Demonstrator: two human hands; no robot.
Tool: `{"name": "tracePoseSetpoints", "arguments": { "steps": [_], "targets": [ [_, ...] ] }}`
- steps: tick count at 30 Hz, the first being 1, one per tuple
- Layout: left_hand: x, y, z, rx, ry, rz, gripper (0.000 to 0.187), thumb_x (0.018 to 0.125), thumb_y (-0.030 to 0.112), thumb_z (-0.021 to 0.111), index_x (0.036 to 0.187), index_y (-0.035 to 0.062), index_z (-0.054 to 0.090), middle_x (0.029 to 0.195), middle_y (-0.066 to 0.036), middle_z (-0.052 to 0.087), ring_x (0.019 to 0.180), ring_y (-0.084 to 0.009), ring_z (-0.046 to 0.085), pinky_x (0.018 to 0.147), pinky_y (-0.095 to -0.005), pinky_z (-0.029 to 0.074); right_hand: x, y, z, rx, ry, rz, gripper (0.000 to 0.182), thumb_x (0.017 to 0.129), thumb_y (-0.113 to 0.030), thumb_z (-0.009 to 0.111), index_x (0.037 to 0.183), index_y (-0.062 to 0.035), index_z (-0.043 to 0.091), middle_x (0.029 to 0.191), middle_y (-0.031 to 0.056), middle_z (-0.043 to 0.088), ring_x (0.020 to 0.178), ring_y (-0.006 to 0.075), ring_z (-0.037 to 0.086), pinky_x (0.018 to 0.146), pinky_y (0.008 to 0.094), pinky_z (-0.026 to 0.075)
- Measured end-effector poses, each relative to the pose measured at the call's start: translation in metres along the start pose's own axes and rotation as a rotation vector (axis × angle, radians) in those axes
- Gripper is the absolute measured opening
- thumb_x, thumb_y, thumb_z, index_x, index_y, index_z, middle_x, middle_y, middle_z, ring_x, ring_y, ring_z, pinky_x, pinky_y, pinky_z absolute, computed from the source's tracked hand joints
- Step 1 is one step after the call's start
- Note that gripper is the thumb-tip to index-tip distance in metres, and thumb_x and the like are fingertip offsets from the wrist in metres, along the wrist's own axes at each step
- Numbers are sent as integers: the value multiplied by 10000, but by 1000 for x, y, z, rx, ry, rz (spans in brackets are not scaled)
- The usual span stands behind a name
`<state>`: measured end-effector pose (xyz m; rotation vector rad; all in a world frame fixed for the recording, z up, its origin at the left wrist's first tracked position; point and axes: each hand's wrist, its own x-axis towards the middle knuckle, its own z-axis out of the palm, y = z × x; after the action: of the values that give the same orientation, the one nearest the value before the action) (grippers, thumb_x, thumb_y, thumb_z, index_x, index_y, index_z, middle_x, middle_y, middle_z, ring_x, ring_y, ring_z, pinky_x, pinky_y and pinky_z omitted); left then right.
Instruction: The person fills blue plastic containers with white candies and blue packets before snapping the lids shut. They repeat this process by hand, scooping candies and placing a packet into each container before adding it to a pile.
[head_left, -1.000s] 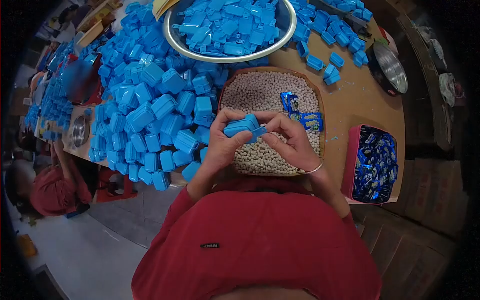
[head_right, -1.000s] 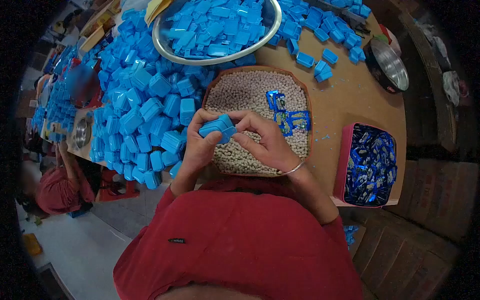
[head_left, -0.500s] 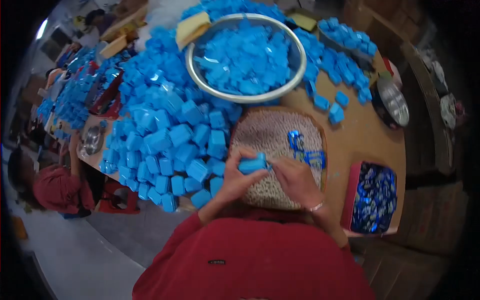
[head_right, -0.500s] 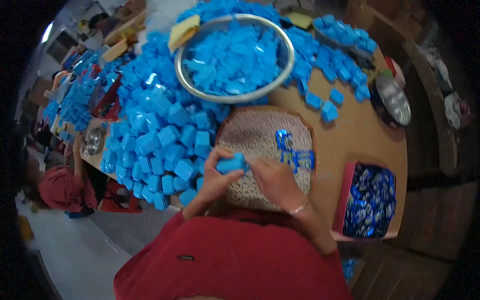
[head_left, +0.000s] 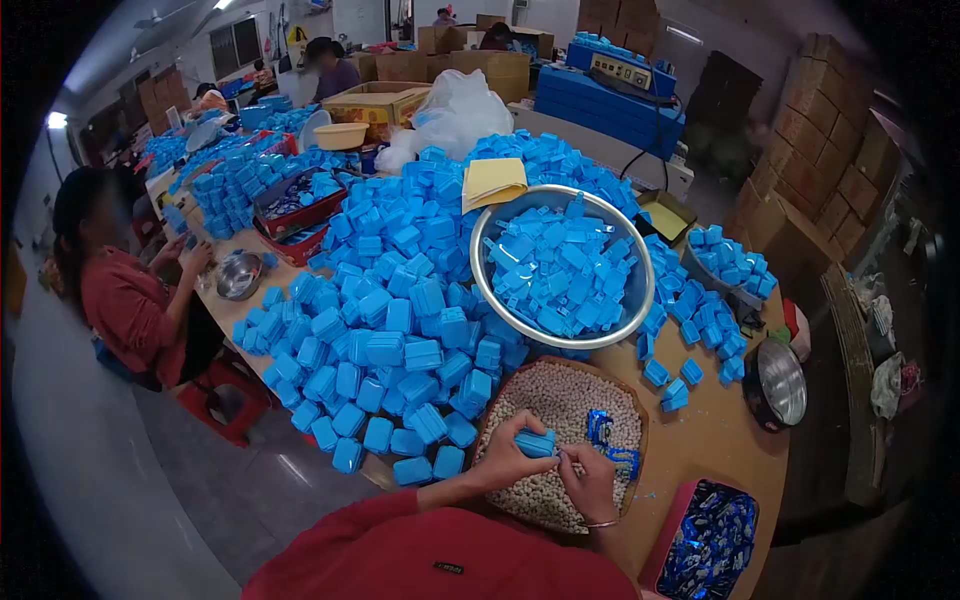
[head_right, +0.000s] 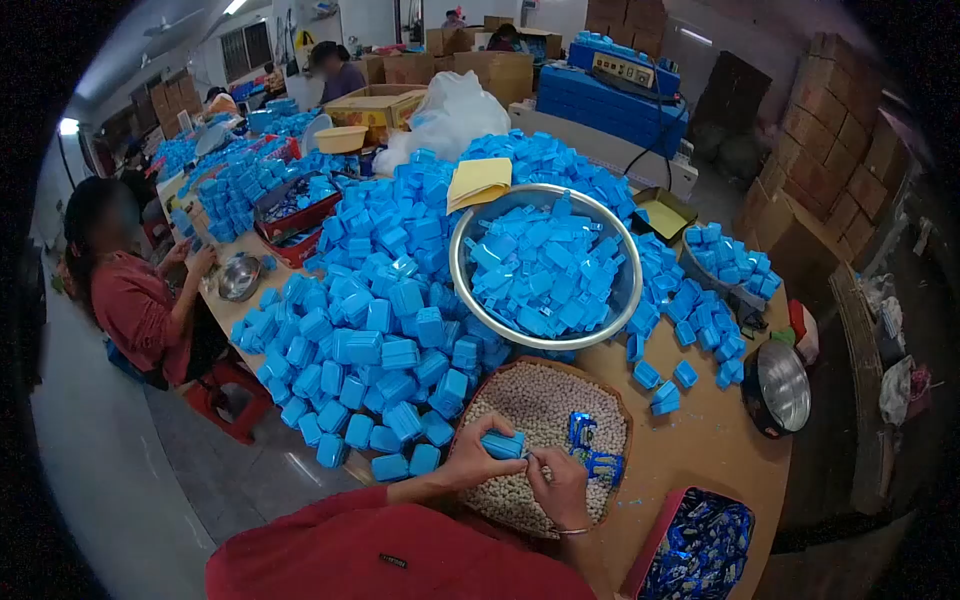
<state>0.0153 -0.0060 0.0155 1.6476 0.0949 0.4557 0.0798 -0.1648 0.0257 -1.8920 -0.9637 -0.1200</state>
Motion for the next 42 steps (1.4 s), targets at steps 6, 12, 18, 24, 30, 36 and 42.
{"name": "tracePoseSetpoints", "arguments": {
  "steps": [6,12,18,24,30,36,42],
  "targets": [
    [-2,8,6,145,104,299,409,617,146,822,843,52,494,785,-105,558,686,-209,590,587,-316,454,0,-6,-6,-49,3,-34,65,786,-1,640,847,-17,628,729,117,618,638,216,629,563,307,468],
    [-13,43,8,306,206,635,385,576,155,836,800,76,533,821,-123,556,687,-273,580,554,-369,457,3,-31,-21,-49,25,-220,95,787,7,628,869,-34,604,742,123,607,649,289,610,546,359,457],
    [-12,63,7,285,120,684,390,574,180,836,798,81,532,829,-124,548,701,-284,571,575,-379,445,5,-46,-33,-36,18,-278,116,793,18,608,884,-47,577,732,132,595,604,288,589,513,366,437],
    [-11,64,9,321,167,773,363,585,160,820,799,87,537,823,-109,552,702,-269,571,583,-369,432,3,-39,-34,-64,40,-319,126,791,12,598,894,-44,550,730,140,589,599,298,581,506,376,425],
    [-16,65,13,438,154,824,331,595,157,806,751,96,521,800,-87,551,704,-255,572,603,-378,440,3,-30,-32,-69,32,-328,86,794,-7,587,859,-45,547,727,135,589,614,299,585,520,371,435],
    [-3,76,4,321,47,725,376,602,169,841,797,87,530,820,-121,571,696,-260,588,558,-349,438,14,-34,-32,5,-14,-302,54,821,-20,580,847,-42,537,705,127,571,608,283,582,521,357,432],
    [8,40,-1,218,-60,445,400,621,210,840,789,47,515,776,-107,530,695,-247,574,570,-329,426,7,-11,-22,155,-120,-15,64,853,-18,581,849,-29,519,724,87,522,646,190,541,598,288,428]
  ]
}}
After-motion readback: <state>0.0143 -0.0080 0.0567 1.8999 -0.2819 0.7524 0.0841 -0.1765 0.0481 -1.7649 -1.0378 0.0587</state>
